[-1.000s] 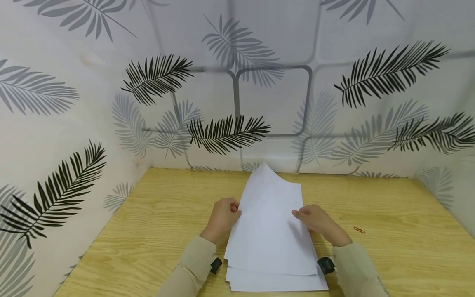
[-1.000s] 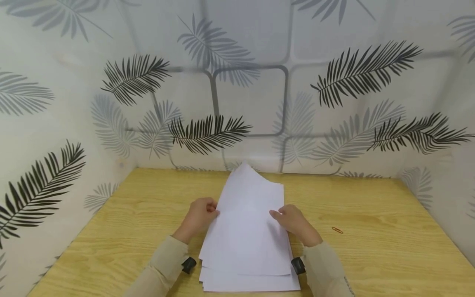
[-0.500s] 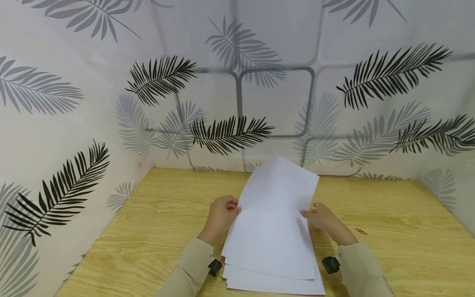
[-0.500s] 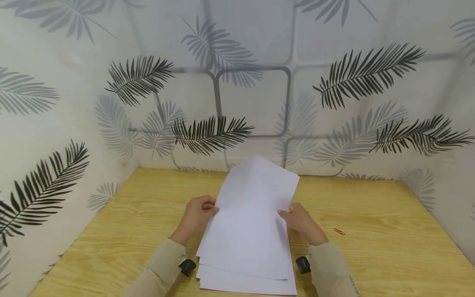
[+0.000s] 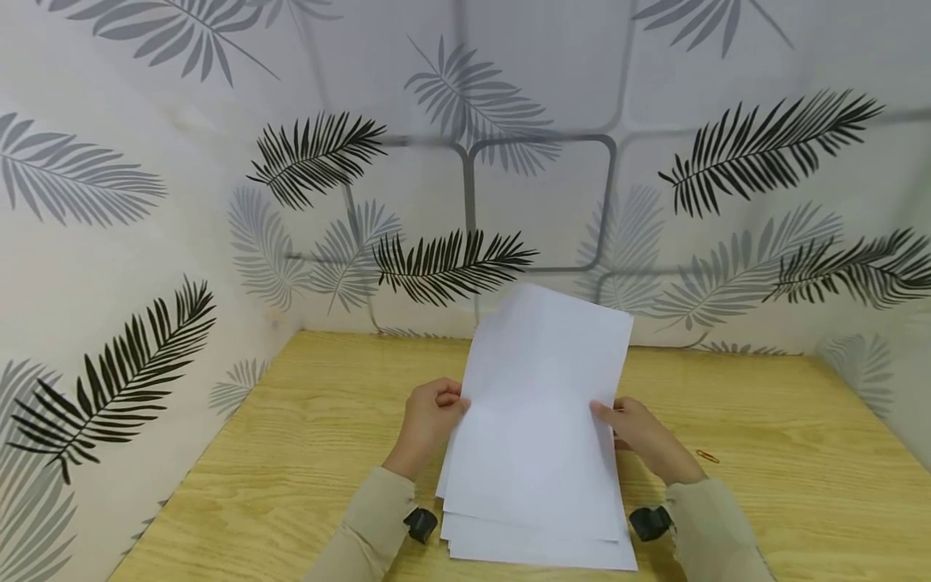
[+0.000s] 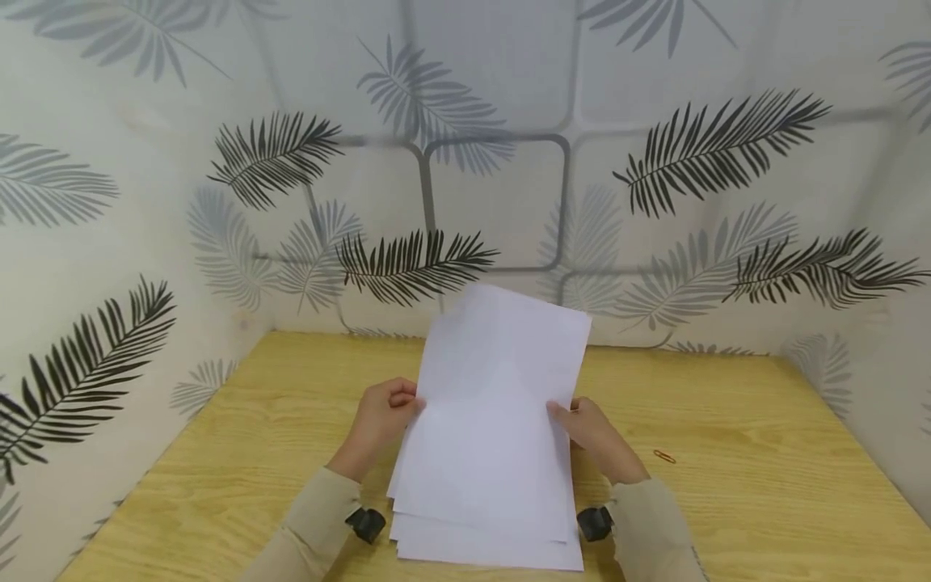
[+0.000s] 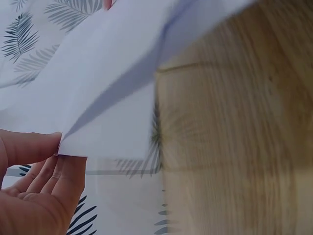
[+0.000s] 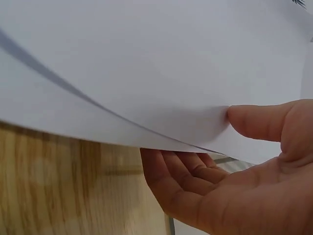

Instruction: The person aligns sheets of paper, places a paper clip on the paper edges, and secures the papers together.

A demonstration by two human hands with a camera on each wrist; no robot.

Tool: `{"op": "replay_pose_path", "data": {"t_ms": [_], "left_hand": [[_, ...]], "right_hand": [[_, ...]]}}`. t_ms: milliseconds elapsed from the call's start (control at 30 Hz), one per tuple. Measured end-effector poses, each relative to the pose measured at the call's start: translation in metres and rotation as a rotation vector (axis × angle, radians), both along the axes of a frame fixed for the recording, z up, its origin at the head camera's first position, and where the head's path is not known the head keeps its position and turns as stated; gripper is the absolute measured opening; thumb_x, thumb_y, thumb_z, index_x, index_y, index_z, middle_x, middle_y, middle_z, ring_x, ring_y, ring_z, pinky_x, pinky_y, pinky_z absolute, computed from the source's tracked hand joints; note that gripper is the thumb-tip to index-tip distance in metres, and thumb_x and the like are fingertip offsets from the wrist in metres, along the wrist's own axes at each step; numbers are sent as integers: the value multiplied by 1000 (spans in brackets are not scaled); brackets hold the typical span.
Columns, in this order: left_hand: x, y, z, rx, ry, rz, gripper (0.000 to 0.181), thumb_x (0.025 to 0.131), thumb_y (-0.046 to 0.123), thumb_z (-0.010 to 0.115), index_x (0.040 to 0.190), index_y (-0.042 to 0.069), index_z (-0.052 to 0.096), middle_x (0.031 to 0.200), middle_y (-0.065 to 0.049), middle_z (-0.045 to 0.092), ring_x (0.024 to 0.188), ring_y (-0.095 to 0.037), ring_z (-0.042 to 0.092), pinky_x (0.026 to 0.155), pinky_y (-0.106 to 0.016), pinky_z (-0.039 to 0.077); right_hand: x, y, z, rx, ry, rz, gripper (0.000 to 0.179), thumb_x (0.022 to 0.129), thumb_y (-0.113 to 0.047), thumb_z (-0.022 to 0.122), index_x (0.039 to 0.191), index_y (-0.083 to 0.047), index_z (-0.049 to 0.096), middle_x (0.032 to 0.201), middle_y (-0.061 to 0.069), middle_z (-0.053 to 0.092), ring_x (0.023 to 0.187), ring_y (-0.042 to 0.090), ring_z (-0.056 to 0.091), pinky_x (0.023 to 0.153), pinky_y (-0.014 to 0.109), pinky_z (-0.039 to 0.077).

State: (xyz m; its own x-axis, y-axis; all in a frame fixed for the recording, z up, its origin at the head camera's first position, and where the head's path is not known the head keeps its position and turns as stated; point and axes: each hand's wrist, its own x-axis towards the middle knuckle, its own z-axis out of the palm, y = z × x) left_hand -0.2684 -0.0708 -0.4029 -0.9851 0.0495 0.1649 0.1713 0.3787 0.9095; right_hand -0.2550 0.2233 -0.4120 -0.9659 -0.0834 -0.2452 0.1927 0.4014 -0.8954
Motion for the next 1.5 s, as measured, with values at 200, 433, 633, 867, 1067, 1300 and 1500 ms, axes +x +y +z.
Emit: {"op": "replay_pose_path", "data": {"t_ms": [200,433,633,867,1067,1300,1500], "left_hand": [[0,2,3,75,0,0,8,88,1,65,95,-3,68,79,-8,68,72,-13,62,66,-27,50],[2,5,6,227,88,-44,10,90,-2,62,99,-7,62,85,-13,64,73,-16,61,65,-25,50],[5,10,14,302,145,-81,11,95,-2,54,105,-8,54,91,-19,63,76,-17,59,66,-26,49],[8,16,25,317,191,-38,13,98,2,52,106,-8,54,95,-23,67,76,-14,60,66,-25,48],[11,20,32,284,215,-77,20,101,8,49,110,-9,54,95,-23,64,79,-16,58,67,-25,47],[13,24,40,237,332,-160,27,104,14,41,120,-7,50,99,-19,57,87,-24,55,73,-32,45],[7,29,34,317,425,-163,27,104,14,42,119,-6,49,110,-21,57,100,-28,58,82,-34,48]], "right_hand": [[2,3,-1,-60,9,52,75,102,-38,45,142,20,17,145,36,26,132,47,32,105,56,33],[6,1,8,-87,164,50,64,101,-39,48,139,11,35,138,27,43,126,36,42,104,55,33],[9,-2,24,-118,327,-6,56,103,-33,46,137,12,37,126,25,53,102,10,54,88,25,45],[17,-11,42,-115,481,-129,45,103,-25,47,130,10,42,122,26,54,90,-2,54,76,17,46],[24,-17,54,-109,594,-184,40,102,-24,48,125,9,45,117,25,57,88,-2,55,73,18,48],[32,-22,66,-134,820,-236,28,101,-11,49,118,11,44,104,7,60,86,0,58,71,17,48],[32,-24,64,-230,937,-234,23,99,-2,49,116,13,44,102,-11,59,91,3,61,76,15,48]]}}
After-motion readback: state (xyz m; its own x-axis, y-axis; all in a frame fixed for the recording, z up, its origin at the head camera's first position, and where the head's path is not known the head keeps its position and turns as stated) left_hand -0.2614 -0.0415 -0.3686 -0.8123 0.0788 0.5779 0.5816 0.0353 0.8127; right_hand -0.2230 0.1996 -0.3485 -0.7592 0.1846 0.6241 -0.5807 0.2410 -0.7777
